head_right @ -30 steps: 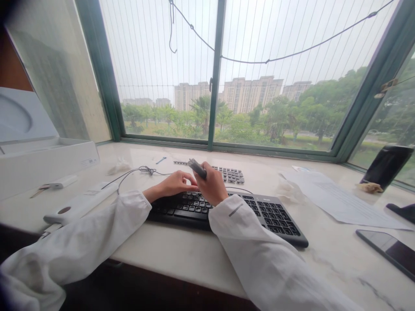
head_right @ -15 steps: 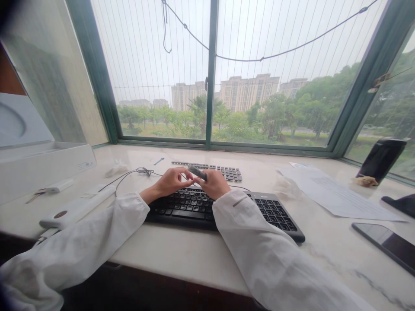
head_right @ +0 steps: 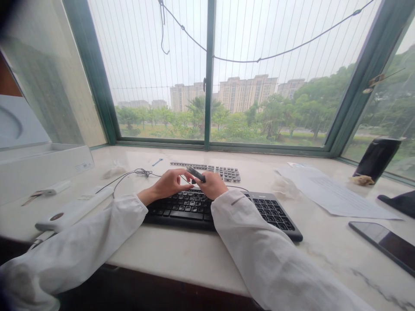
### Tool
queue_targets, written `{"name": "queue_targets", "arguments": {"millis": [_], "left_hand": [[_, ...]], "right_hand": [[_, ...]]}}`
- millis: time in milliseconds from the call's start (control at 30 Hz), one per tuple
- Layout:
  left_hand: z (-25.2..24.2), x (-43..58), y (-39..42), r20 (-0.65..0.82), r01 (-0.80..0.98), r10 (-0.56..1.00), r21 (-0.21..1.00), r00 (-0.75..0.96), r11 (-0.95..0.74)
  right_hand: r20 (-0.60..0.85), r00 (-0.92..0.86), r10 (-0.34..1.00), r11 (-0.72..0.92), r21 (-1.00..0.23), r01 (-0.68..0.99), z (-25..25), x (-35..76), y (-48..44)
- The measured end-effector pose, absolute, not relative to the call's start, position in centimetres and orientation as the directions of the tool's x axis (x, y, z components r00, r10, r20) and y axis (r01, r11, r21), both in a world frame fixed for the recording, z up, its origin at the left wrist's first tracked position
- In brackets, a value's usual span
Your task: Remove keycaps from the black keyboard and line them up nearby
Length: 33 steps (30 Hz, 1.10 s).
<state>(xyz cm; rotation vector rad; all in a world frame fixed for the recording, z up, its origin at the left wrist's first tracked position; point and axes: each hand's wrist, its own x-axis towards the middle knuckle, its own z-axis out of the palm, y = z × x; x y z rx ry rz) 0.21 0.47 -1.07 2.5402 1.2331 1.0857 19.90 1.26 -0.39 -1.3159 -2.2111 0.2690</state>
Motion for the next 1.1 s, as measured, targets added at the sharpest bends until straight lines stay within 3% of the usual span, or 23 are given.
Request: {"name": "queue_targets", "arguments": {"millis": [233,433,600,900,1100], "left_hand": [[-0.8,0.2,0.3,0.581,0.695,0.705,0.304,0.407,-0.651],[-0.5,-1.0,1.2,0.587,0.816,0.732,0.197,0.346,-0.543],[-0.2,-2.1,1.9,0.56,0.879,0.777,0.168,0.287,-0.446],[0.5,-3.2,4.3,0.513,0.96,0.832,0.052,0.21,-0.275],[1.9,-3.0,9.2,0.346,0.967,0.903,-0.066,0.252,-0.245]], "right_hand": [[0.355,-0.371,0.858,0.497,-0.394,0.773,-0.1,19.9,1.0],[0.338,-0.378,0.862,0.442,-0.134,0.887,-0.5,20.0,0.5],[0.294,-0.431,0.853,0.458,-0.025,0.889,-0.6,20.0,0.1],[0.297,-0.484,0.823,0.501,0.023,0.865,-0.5,20.0,0.2],[0.327,-0.502,0.801,0.528,0.01,0.849,-0.5,19.9,0.1]]}}
